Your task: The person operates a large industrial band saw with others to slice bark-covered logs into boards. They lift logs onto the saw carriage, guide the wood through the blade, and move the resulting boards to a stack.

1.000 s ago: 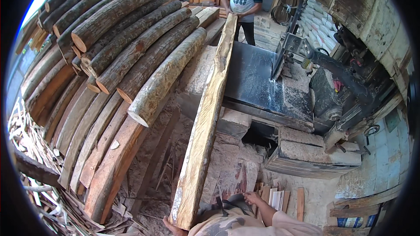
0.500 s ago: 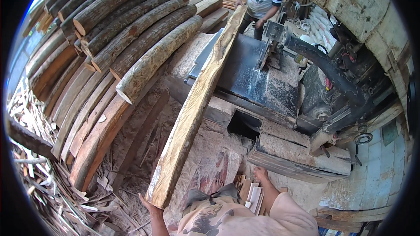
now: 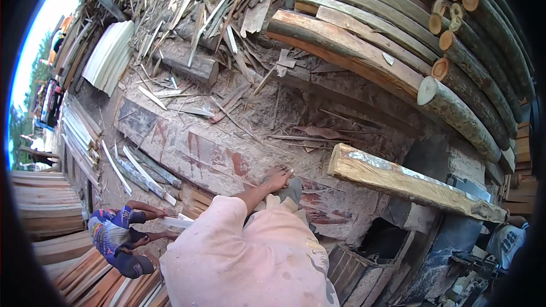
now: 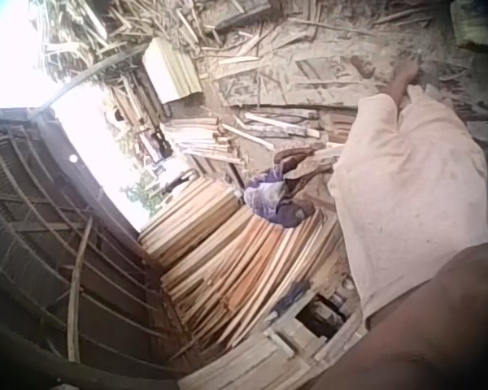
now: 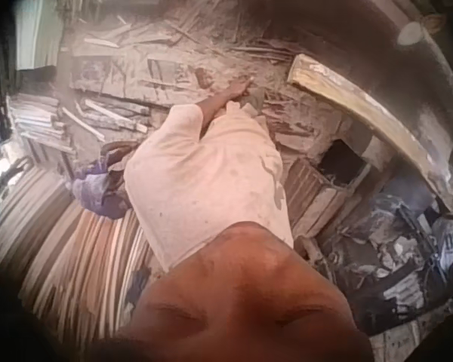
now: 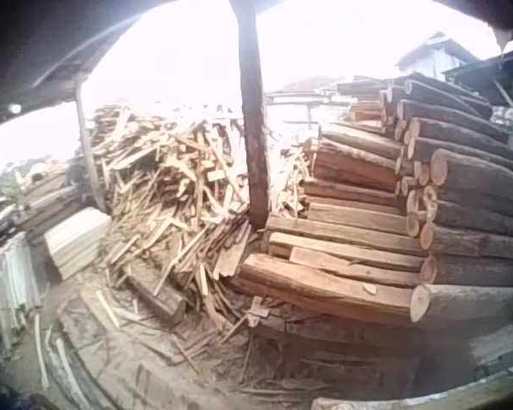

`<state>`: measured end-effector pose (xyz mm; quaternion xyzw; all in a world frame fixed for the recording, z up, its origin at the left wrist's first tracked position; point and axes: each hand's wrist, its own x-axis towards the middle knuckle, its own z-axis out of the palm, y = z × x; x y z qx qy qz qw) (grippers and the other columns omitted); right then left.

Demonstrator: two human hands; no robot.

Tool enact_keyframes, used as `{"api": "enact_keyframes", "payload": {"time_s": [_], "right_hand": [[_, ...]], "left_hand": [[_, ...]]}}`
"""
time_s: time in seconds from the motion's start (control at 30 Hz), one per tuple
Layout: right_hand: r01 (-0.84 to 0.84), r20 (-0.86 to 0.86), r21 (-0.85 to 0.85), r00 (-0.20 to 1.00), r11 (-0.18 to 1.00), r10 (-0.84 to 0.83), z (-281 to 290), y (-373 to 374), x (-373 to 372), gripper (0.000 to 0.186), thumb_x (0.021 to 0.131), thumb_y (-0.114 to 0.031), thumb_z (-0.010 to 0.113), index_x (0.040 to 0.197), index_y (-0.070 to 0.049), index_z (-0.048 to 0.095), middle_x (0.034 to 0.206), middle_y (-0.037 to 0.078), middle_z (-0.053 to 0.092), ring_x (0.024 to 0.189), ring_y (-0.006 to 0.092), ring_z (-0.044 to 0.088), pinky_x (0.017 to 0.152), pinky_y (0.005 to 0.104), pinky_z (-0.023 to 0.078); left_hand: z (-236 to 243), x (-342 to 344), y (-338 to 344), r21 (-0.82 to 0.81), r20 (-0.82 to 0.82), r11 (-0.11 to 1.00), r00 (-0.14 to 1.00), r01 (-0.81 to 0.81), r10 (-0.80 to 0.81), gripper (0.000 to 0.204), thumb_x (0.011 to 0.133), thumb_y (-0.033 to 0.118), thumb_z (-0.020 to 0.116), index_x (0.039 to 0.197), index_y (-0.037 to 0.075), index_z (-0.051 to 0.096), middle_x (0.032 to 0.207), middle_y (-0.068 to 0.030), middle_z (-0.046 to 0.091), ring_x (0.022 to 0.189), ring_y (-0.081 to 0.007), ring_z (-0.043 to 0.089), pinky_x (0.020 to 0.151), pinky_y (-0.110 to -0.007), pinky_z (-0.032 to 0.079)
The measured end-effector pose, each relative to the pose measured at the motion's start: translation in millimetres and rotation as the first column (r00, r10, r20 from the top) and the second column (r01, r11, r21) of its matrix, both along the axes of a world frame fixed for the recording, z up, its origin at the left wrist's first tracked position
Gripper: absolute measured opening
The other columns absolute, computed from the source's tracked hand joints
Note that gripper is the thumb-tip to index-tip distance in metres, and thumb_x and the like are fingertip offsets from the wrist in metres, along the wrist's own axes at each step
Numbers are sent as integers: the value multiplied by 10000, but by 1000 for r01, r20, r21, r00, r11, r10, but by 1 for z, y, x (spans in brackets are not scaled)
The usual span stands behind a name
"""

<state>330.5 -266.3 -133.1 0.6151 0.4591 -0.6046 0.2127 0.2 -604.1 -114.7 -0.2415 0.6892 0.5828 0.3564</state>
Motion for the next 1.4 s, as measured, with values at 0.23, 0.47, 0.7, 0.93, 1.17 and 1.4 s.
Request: {"api": "enact_keyframes", "payload": {"time_s": [0.23, 0.47, 0.7, 0.93, 1.17, 1.4], "right_hand": [[127, 88, 224, 985, 966, -150, 53, 51, -109, 505, 872, -384, 460, 1304, -137, 373, 980, 55, 549, 839, 214, 552, 673, 356, 436], [-325, -262, 264, 882, 908, 392, 108, -88, -336, 469, 885, -368, 445, 1283, -129, 379, 1195, 73, 514, 1005, 227, 541, 825, 367, 437], [-262, -225, 307, 914, 915, 338, 80, -190, -306, 353, 890, -304, 500, 1173, -92, 491, 907, 45, 614, 684, 146, 611, 534, 276, 490], [266, -222, 364, 955, 893, -195, 62, -339, -168, 289, 869, -301, 535, 1074, -101, 571, 810, 21, 619, 644, 125, 603, 521, 264, 476], [678, 20, 292, 700, 674, -713, 4, -630, -3, 283, 859, -231, 532, 1071, -47, 569, 783, 80, 621, 551, 180, 605, 461, 283, 495], [735, 143, 56, 663, 675, -734, -19, -788, -39, 280, 861, -247, 481, 1002, -43, 611, 781, 122, 632, 705, 251, 640, 546, 358, 512]], "left_hand": [[11, -51, -133, -196, 20, 959, 977, -202, 210, 410, 860, 408, 532, 1042, 44, 580, 778, -45, 606, 637, -108, 550, 540, -250, 443], [10, -103, -266, -159, -120, 810, 825, -565, 552, 411, 858, 395, 546, 1093, 57, 547, 810, -50, 611, 650, -120, 557, 544, -257, 445], [-19, -108, -271, -68, 128, 981, 974, -179, 187, 364, 869, 367, 525, 1085, 75, 541, 801, -58, 594, 578, -112, 513, 465, -255, 417], [0, -148, -324, -59, 63, 918, 919, 393, -390, 411, 875, 378, 501, 1150, 73, 480, 821, -58, 600, 630, -135, 561, 503, -274, 424], [-8, -199, -375, -245, 163, 615, 657, 749, -736, 355, 871, 334, 502, 1132, 94, 493, 749, -32, 593, 566, -142, 554, 495, -316, 423], [7, -178, -316, -57, 77, 466, 469, 883, -880, 418, 870, 368, 513, 1171, 79, 486, 843, -51, 624, 650, -157, 592, 550, -316, 436]]}}
